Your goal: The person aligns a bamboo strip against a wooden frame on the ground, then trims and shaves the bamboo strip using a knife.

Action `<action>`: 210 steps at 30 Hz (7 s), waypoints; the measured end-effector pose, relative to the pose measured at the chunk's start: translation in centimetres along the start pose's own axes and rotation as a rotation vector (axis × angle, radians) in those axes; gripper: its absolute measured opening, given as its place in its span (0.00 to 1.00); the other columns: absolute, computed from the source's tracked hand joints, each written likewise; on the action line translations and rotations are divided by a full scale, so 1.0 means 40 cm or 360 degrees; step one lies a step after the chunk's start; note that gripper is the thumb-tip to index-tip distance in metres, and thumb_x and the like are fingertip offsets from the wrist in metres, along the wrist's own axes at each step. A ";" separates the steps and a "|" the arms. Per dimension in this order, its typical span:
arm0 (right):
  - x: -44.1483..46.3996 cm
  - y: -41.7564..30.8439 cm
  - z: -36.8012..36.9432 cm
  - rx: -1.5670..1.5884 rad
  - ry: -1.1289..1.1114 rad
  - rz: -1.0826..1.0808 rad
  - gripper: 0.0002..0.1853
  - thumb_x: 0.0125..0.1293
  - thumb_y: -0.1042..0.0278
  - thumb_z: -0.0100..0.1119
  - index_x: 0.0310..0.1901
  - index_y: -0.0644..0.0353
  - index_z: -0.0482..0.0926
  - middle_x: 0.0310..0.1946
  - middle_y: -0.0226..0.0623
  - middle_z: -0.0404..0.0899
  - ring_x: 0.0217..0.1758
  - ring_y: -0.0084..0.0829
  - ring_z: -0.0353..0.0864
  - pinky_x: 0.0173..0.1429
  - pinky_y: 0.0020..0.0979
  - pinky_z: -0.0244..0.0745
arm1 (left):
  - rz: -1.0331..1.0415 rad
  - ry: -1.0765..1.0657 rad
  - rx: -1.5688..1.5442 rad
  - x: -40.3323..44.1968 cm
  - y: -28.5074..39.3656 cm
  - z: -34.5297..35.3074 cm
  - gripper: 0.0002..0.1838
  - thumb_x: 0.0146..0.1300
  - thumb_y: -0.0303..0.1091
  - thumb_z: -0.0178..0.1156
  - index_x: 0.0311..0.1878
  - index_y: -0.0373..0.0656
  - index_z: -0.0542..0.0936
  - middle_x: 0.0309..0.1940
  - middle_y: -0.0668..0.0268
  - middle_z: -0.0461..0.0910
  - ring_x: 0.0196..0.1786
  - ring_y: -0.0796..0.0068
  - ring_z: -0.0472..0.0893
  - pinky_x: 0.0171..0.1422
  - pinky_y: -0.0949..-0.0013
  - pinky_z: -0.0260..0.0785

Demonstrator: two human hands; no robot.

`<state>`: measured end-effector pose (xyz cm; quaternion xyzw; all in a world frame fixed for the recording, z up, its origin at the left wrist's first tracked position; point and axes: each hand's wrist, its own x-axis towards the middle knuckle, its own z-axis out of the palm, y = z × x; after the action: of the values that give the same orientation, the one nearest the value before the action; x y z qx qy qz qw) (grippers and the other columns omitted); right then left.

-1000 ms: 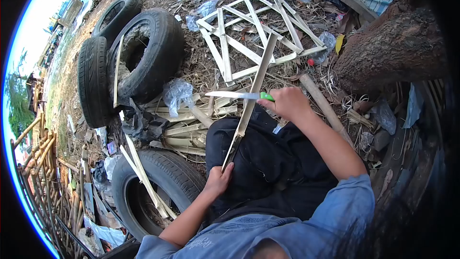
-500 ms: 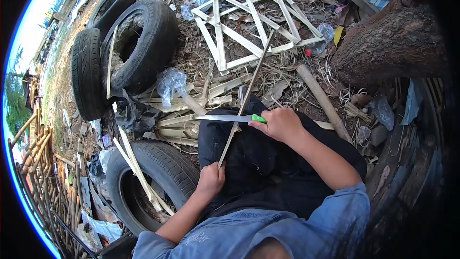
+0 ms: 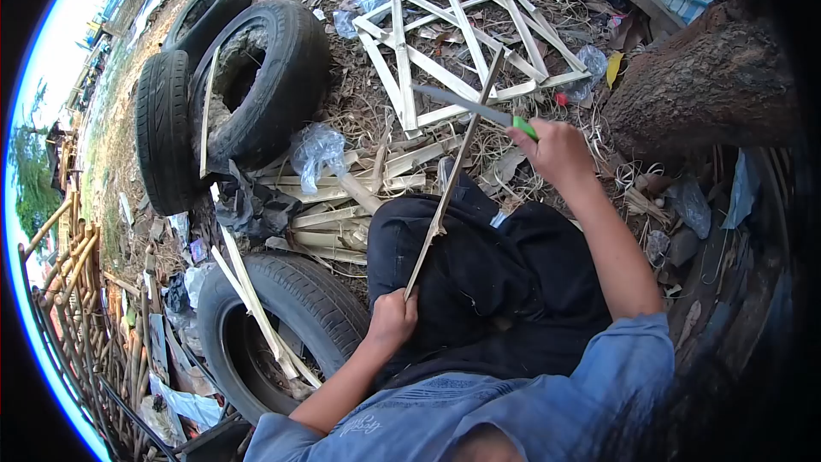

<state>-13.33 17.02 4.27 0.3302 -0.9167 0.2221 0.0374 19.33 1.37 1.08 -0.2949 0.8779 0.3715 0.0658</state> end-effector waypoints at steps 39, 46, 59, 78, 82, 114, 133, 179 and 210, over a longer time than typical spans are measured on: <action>-0.065 -0.028 0.042 0.1362 -0.0642 0.0225 0.19 0.75 0.51 0.46 0.34 0.59 0.71 0.21 0.22 0.64 0.20 0.13 0.60 0.27 0.22 0.61 | 0.0138 0.0151 -0.0050 -0.006 -0.028 0.017 0.17 0.65 0.35 0.56 0.22 0.35 0.77 0.19 0.43 0.74 0.25 0.41 0.78 0.30 0.49 0.70; -0.116 -0.068 0.015 0.1051 -0.0865 0.0099 0.22 0.74 0.52 0.45 0.40 0.67 0.77 0.21 0.47 0.74 0.27 0.34 0.76 0.36 0.34 0.70 | 0.0127 0.0131 -0.0064 0.003 -0.027 0.014 0.16 0.65 0.35 0.56 0.22 0.35 0.77 0.18 0.43 0.74 0.25 0.41 0.78 0.30 0.49 0.70; -0.197 -0.071 0.091 0.1602 -0.1171 0.0275 0.26 0.75 0.51 0.44 0.25 0.64 0.70 0.16 0.28 0.67 0.20 0.20 0.65 0.27 0.26 0.63 | 0.0178 0.0165 -0.0007 -0.005 -0.042 0.014 0.18 0.64 0.38 0.58 0.21 0.36 0.77 0.18 0.44 0.75 0.26 0.42 0.78 0.31 0.47 0.71; -0.272 -0.086 0.145 0.1872 -0.1060 0.0422 0.26 0.75 0.50 0.44 0.23 0.61 0.67 0.13 0.24 0.62 0.19 0.18 0.65 0.26 0.23 0.60 | 0.0202 0.0237 0.0066 -0.009 -0.030 0.018 0.20 0.65 0.40 0.56 0.21 0.35 0.78 0.18 0.42 0.75 0.25 0.41 0.78 0.32 0.46 0.71; -0.297 -0.116 0.149 0.1281 -0.0583 0.0117 0.27 0.76 0.50 0.43 0.21 0.60 0.66 0.14 0.23 0.62 0.18 0.18 0.63 0.25 0.24 0.58 | 0.0135 0.0179 0.0109 -0.015 -0.022 0.014 0.18 0.66 0.37 0.55 0.23 0.34 0.78 0.20 0.43 0.75 0.28 0.41 0.78 0.34 0.48 0.70; -0.302 -0.097 0.159 0.1714 -0.1122 0.0497 0.25 0.74 0.43 0.44 0.26 0.56 0.68 0.13 0.21 0.60 0.13 0.14 0.59 0.17 0.20 0.53 | 0.0153 0.0269 -0.0047 0.003 -0.042 0.043 0.19 0.63 0.40 0.56 0.20 0.38 0.79 0.19 0.47 0.77 0.27 0.44 0.79 0.35 0.48 0.72; -0.277 -0.117 0.098 0.1247 -0.0746 0.0128 0.25 0.76 0.51 0.42 0.22 0.59 0.66 0.16 0.20 0.60 0.18 0.14 0.56 0.22 0.25 0.53 | 0.0203 0.0424 0.0136 -0.011 -0.023 0.046 0.20 0.62 0.41 0.58 0.19 0.37 0.77 0.16 0.45 0.75 0.22 0.43 0.79 0.29 0.48 0.73; -0.289 -0.093 0.091 0.1598 -0.1200 0.0407 0.29 0.74 0.46 0.46 0.19 0.59 0.66 0.13 0.21 0.60 0.17 0.14 0.56 0.21 0.23 0.54 | 0.0168 0.0323 0.0217 -0.015 -0.002 0.027 0.19 0.64 0.37 0.56 0.20 0.34 0.77 0.18 0.42 0.74 0.26 0.40 0.78 0.33 0.48 0.70; -0.676 0.018 -0.233 0.0278 -0.0233 0.1147 0.14 0.67 0.65 0.53 0.50 0.60 0.69 0.33 0.55 0.80 0.39 0.59 0.78 0.41 0.51 0.71 | 0.1639 -0.1850 -0.1145 -0.128 0.359 -0.256 0.09 0.60 0.29 0.58 0.42 0.40 0.83 0.51 0.55 0.78 0.49 0.59 0.77 0.55 0.59 0.67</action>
<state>6.57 37.46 6.54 0.0034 -0.9518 0.2743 -0.1370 16.44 4.59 18.91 0.3752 0.5579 0.7033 0.2309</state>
